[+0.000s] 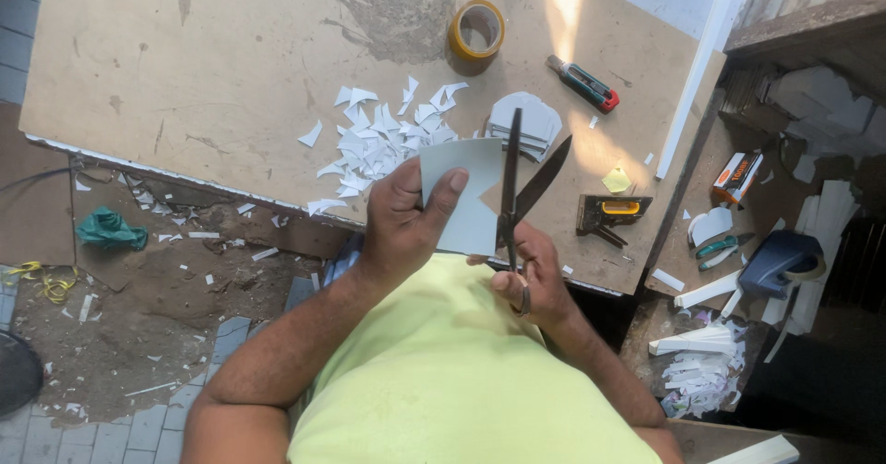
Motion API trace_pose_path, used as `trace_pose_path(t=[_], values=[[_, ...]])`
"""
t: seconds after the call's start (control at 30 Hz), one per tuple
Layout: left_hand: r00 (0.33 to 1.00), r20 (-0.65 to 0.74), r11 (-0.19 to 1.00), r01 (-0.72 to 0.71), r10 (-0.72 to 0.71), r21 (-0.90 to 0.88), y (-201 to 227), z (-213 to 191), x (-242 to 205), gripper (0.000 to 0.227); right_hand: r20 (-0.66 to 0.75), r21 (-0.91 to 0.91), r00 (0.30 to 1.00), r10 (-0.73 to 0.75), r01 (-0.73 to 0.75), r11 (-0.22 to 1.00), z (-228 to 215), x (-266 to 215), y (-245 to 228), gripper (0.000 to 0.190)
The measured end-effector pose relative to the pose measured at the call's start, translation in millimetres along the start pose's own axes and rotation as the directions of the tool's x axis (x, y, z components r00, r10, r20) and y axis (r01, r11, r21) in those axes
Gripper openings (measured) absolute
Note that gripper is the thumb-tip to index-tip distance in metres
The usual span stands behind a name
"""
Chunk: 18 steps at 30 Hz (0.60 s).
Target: The person repeatedly picks up white paper pieces and uses scissors to trim their edges into rounded shapes. Trimmed pieces are stacked on the table while offcuts accumulate nearby. The person occasionally pauses to adjust the stack or reposition the paper before continuing to cut.
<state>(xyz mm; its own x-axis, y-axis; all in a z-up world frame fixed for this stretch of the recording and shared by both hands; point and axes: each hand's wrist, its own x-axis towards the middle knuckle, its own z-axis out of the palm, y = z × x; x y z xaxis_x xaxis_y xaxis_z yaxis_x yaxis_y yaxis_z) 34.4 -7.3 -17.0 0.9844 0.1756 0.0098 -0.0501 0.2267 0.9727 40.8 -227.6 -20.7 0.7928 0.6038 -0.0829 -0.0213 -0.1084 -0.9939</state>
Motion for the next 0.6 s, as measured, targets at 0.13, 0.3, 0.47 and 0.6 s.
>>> trace_pose_path(t=[0.13, 0.3, 0.47, 0.6], values=[[0.999, 0.017, 0.999, -0.031, 0.031, 0.031, 13.4, 3.0, -1.9, 0.019, 0.044, -0.169, 0.995, -0.09, 0.096, 0.981, 18.1, 19.8, -20.4, 0.073], [0.998, 0.026, 0.993, -0.06, 0.058, 0.097, 17.1, -4.3, -3.7, 0.018, 0.033, -0.245, 0.993, -0.117, 0.121, 0.962, 27.3, 26.7, -26.3, 0.068], [0.997, 0.027, 0.992, -0.07, 0.067, 0.107, 17.6, -10.6, -5.1, 0.018, 0.05, -0.095, 0.998, -0.036, 0.04, 0.995, 31.6, 21.2, -24.5, 0.057], [0.999, 0.038, 0.997, -0.033, 0.03, 0.077, 21.8, -17.5, -7.5, 0.018, 0.065, 0.039, 0.997, 0.049, -0.052, 0.998, 29.4, 16.3, -16.2, 0.044]])
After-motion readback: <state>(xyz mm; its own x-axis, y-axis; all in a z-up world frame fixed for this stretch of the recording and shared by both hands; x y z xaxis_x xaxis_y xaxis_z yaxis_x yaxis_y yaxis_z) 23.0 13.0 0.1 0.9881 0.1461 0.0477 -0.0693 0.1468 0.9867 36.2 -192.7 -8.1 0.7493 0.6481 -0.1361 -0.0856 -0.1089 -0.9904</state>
